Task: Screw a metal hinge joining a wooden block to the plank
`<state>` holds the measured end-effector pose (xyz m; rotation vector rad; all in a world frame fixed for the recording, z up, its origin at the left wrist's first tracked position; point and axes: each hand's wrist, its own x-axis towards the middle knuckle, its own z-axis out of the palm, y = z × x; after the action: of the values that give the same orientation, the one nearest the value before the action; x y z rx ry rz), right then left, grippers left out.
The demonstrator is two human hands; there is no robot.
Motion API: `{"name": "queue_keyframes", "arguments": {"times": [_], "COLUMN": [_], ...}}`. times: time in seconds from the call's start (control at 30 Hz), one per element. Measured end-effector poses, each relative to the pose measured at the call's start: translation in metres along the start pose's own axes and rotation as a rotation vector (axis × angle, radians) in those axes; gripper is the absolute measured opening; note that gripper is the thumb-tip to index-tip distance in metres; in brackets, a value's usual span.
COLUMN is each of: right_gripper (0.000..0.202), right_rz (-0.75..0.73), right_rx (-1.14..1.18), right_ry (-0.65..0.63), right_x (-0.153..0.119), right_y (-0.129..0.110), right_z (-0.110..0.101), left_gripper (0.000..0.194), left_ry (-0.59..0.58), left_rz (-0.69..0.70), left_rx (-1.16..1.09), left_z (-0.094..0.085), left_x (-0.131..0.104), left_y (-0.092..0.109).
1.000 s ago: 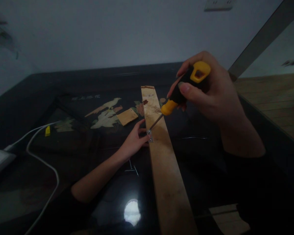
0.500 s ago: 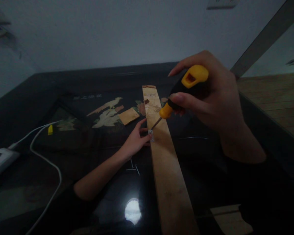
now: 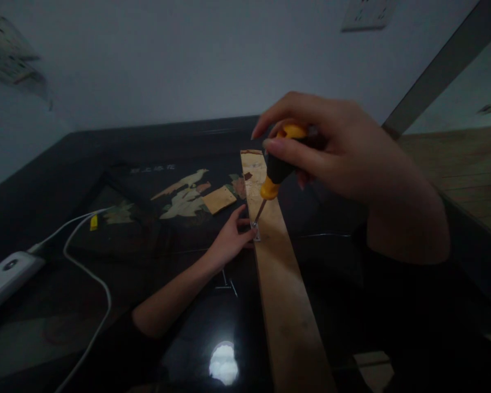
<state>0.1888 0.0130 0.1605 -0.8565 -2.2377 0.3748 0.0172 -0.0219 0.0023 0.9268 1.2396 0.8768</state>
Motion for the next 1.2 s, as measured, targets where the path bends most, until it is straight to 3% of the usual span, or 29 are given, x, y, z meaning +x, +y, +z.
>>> {"name": "queue_keyframes", "arguments": {"times": [0.2, 0.37, 0.43, 0.6, 0.7, 0.77, 0.87, 1.07, 1.2], "right_gripper": [0.014, 0.015, 0.017, 0.016, 0.032, 0.041, 0.043, 0.038, 0.021], "right_rz": [0.012, 0.044, 0.045, -0.003, 0.026, 0.069, 0.08, -0.131, -0.134], "right_rx": [0.003, 0.157, 0.164, -0.152, -0.381, -0.458, -0.404, -0.125, -0.171], "right_ry": [0.049, -0.133, -0.152, 0.055, 0.195, 0.216, 0.125, -0.137, -0.087], "right_x": [0.002, -0.003, -0.004, -0.002, -0.001, 0.0, 0.0, -0.005, -0.007], "right_y": [0.003, 0.007, 0.008, 0.006, 0.004, 0.004, 0.007, 0.015, 0.01], "right_z": [0.002, -0.018, -0.021, -0.007, 0.005, 0.008, 0.004, -0.018, -0.02], "left_gripper": [0.075, 0.075, 0.075, 0.073, 0.074, 0.074, 0.075, 0.073, 0.073], "left_ry": [-0.001, -0.014, -0.014, 0.006, 0.008, 0.007, 0.01, 0.004, 0.011], "left_rz": [-0.008, 0.007, 0.001, -0.011, -0.022, -0.023, -0.013, -0.01, -0.018], "left_rx": [-0.009, 0.03, 0.035, 0.023, 0.019, 0.016, 0.012, 0.032, 0.032], "left_z": [0.001, -0.001, -0.001, 0.001, 0.003, 0.003, 0.003, 0.0, 0.001], "left_x": [0.0, 0.002, 0.002, 0.0, -0.002, -0.002, -0.002, 0.0, -0.001], "left_y": [0.001, 0.0, -0.001, 0.002, 0.005, 0.006, 0.004, 0.003, 0.004]}}
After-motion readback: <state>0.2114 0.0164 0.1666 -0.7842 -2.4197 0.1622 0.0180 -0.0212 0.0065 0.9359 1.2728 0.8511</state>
